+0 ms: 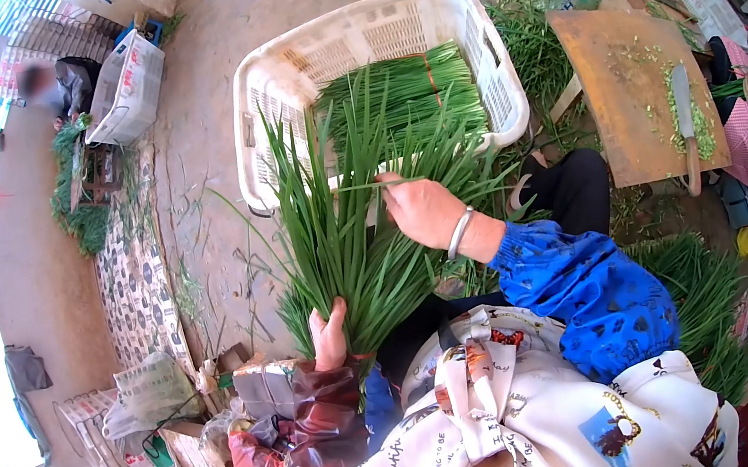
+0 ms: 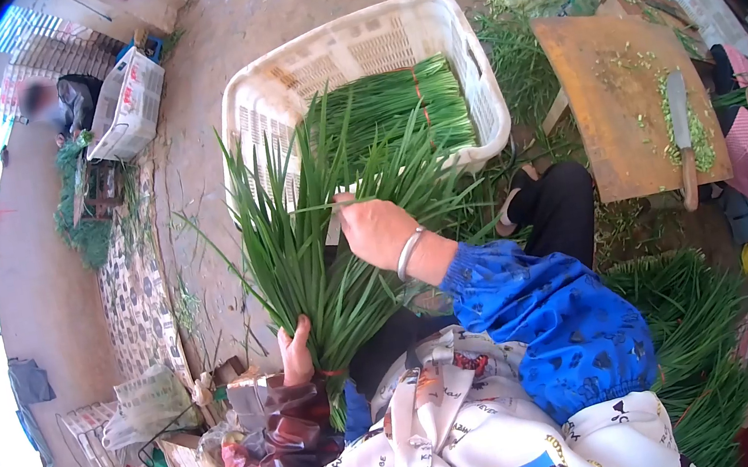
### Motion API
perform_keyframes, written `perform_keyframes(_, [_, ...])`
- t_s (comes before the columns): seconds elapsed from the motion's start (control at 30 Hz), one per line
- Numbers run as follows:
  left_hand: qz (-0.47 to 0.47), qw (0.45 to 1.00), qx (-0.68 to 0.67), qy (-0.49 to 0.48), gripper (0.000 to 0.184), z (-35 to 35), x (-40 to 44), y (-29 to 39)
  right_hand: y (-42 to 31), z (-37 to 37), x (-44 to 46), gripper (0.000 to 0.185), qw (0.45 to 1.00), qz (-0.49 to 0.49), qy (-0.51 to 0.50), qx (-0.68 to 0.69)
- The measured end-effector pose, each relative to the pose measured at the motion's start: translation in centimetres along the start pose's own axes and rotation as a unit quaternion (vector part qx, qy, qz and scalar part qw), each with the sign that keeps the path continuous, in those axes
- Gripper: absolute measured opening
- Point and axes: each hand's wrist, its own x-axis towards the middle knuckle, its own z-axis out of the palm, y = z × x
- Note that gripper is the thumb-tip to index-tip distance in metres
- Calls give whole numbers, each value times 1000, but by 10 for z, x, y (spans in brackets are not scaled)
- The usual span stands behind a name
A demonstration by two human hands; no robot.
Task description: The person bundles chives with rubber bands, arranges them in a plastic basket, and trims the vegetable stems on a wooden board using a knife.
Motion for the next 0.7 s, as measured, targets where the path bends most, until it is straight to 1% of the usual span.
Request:
perform_keyframes(0.03, [2,1000,22,7,25,0,0,2,0,-4,4,23,994,96,-33,36])
perform_keyframes(0.07, [5,1000,22,6,25,-1,0,0,0,-6,9,23,994,95,-30,35])
perform_keyframes(0.1, [6,1000,28,6,26,-2,1,-5,1,-9,13,24,964,178,-52,191])
perform_keyframes(0.13, [7,999,34,5,27,-4,1,-7,1,-12,17,25,901,255,-72,343])
perform_keyframes(0.17, [11,999,34,3,27,-4,1,-6,-2,-21,21,26,882,294,-84,359])
perform_keyframes(0.2, [3,999,36,10,28,-3,1,-5,2,-21,25,26,883,292,-81,359])
perform_keyframes(0.27, [-1,999,37,16,29,-1,0,-3,10,-16,31,26,850,312,-92,414])
perform_keyframes(0.37, [-1,1000,-7,26,25,4,0,5,13,-10,38,22,842,326,-87,420])
perform_keyframes(0.43, [-1,1000,-11,20,24,4,0,5,14,-7,41,23,827,335,-84,443])
perform_keyframes(0.6, [-4,1000,-7,14,23,4,0,9,19,-3,44,22,818,319,-86,471])
perform_keyframes(0.7, [-17,999,-28,12,23,4,0,9,18,-7,46,22,805,330,-125,478])
